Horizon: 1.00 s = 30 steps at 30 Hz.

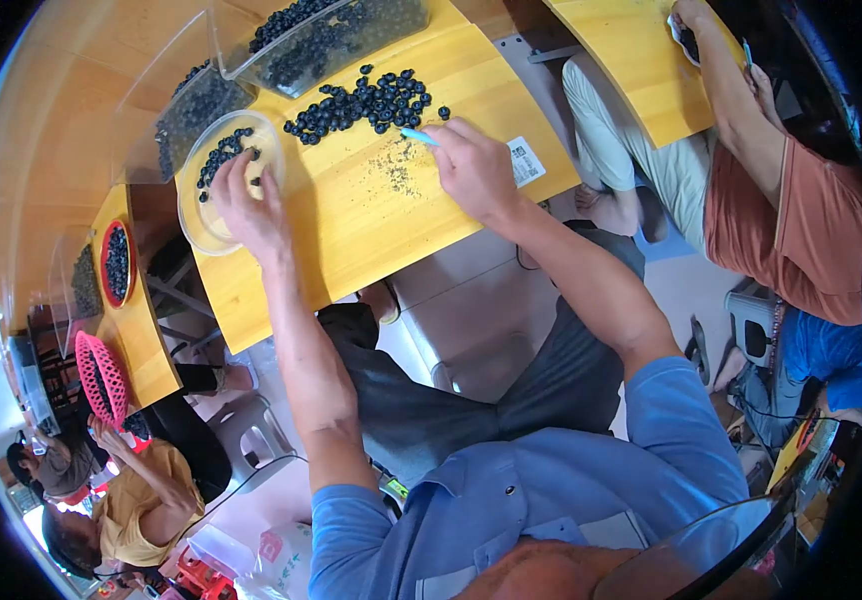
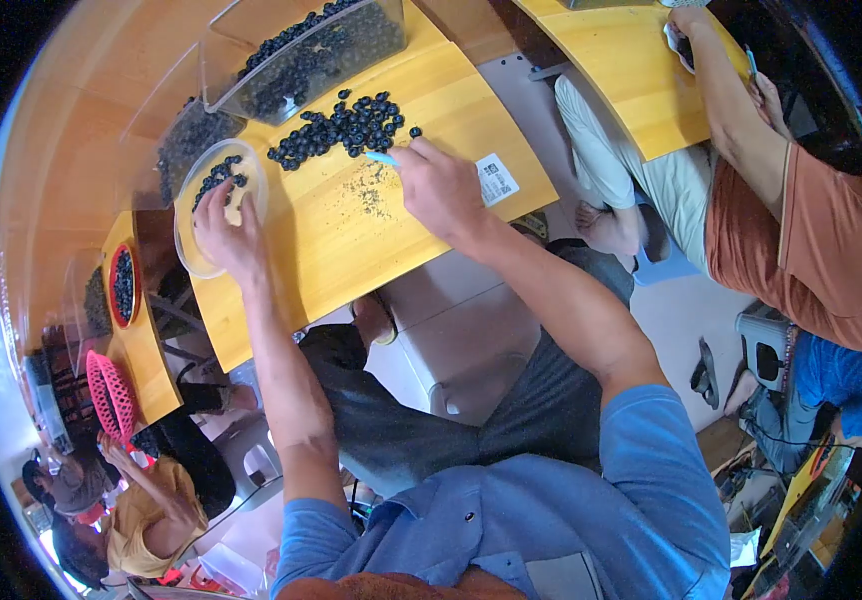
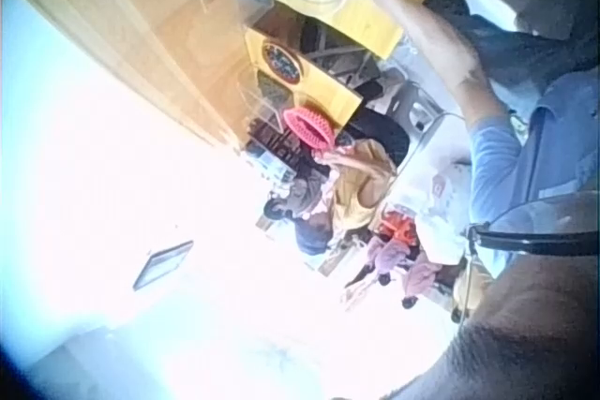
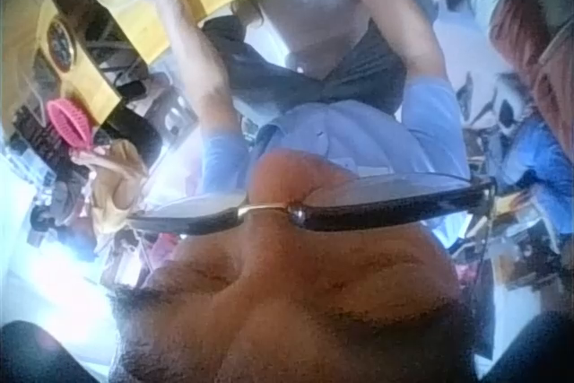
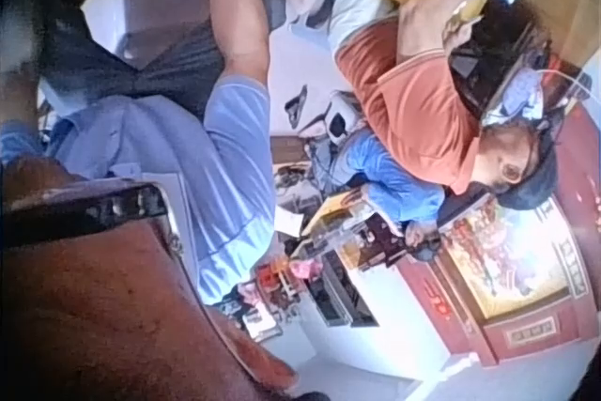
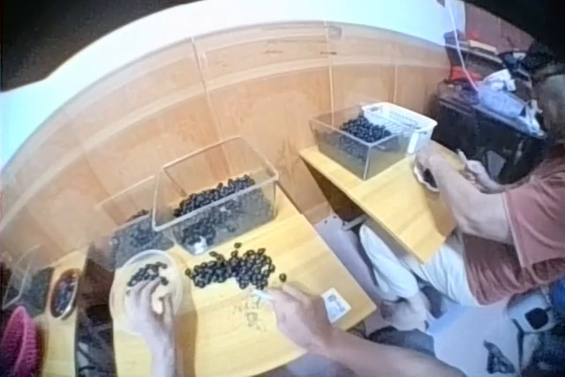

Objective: The person sorts and inspects small black round components on a table using tweezers, moving them from a plastic container into a small tray.

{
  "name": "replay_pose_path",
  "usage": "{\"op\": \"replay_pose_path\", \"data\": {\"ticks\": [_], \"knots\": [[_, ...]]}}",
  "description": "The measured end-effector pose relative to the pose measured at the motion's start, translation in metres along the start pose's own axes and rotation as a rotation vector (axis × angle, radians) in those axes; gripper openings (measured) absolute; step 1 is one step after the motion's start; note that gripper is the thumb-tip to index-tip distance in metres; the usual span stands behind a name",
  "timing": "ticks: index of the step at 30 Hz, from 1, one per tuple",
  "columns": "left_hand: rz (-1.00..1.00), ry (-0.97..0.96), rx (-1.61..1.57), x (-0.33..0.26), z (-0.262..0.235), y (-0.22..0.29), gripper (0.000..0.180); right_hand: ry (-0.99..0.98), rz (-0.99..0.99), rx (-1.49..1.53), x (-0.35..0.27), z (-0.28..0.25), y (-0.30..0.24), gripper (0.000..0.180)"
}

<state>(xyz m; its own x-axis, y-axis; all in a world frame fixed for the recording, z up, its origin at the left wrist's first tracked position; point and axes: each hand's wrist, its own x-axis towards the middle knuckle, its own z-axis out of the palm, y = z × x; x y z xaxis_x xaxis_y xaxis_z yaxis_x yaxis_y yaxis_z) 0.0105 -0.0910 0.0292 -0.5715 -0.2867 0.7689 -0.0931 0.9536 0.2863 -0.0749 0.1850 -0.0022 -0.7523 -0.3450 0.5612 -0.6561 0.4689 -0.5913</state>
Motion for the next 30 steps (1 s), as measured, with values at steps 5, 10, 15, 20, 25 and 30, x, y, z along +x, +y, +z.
{"op": "replay_pose_path", "data": {"ticks": [5, 10, 15, 20, 25, 30], "knots": [[0.000, -0.340, -0.332, -0.013, 0.039, 0.068, 0.018, 0.042, 0.076, -0.002, 0.010, -0.007, 0.005, 0.019], [0.015, -0.419, -0.335, -0.015, 0.061, 0.106, 0.018, 0.099, 0.086, -0.017, 0.012, -0.006, 0.014, 0.019], [0.062, -0.462, -0.290, -0.015, 0.071, 0.105, 0.017, 0.072, 0.079, 0.003, 0.011, -0.004, 0.013, 0.019], [0.077, -0.495, -0.288, -0.016, 0.069, 0.108, 0.016, 0.054, 0.107, -0.022, 0.012, -0.009, 0.013, 0.019], [0.112, -0.464, -0.302, -0.015, 0.061, 0.106, 0.017, 0.059, 0.103, 0.000, 0.012, -0.008, 0.014, 0.018], [0.063, -0.540, -0.297, -0.013, 0.058, 0.105, 0.020, 0.037, 0.105, 0.002, 0.013, -0.010, 0.010, 0.017]]}}
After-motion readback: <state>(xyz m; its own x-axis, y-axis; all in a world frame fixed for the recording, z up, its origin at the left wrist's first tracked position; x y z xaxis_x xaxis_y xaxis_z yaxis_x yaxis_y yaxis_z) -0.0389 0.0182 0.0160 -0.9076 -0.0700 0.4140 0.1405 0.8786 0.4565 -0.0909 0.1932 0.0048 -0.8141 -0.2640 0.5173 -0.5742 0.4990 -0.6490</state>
